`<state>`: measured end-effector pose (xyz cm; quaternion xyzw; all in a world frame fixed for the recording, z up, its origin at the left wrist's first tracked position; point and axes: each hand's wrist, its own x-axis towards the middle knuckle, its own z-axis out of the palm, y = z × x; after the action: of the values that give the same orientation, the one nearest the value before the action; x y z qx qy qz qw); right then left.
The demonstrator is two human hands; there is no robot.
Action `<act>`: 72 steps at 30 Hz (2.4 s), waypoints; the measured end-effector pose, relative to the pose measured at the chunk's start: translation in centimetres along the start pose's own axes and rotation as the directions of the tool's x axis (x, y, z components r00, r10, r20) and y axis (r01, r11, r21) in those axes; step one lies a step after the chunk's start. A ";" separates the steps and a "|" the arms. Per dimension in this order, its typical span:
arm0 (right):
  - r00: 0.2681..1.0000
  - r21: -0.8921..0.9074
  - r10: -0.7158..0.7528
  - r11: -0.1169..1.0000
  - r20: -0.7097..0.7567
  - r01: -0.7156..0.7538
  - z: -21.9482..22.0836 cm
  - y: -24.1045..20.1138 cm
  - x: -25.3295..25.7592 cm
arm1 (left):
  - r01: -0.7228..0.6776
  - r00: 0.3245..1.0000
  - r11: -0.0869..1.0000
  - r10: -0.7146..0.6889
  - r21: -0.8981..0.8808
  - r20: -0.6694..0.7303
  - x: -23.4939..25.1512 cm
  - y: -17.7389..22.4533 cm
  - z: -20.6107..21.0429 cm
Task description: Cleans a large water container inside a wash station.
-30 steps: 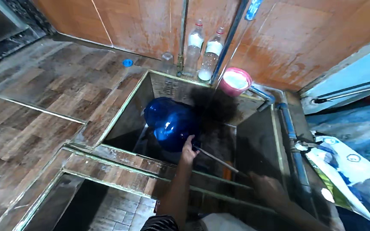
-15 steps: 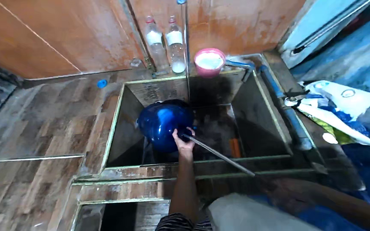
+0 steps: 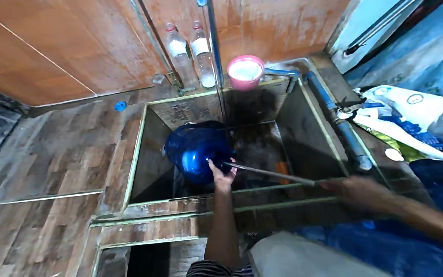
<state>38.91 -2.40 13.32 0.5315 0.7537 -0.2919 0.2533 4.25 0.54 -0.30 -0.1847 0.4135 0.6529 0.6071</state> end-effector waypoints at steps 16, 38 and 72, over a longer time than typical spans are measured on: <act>0.963 0.263 -0.129 0.963 0.238 0.064 0.0 -1.1 -0.6 | -0.088 0.992 0.985 0.101 -0.149 0.082 0.1 -0.7 0.8; 0.987 0.208 -0.085 0.977 0.137 0.056 0.8 0.2 -0.9 | -0.090 0.994 0.986 0.096 -0.140 0.042 -0.6 -1.1 0.9; 0.964 0.468 -0.103 0.883 0.244 -0.024 1.1 -9.0 3.2 | -0.033 0.999 0.996 0.031 -0.087 -0.021 -0.5 -0.2 0.9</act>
<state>29.48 -3.49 11.86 0.5180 0.6319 -0.5372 0.2091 4.81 0.90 0.52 -0.2109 0.3933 0.6783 0.5837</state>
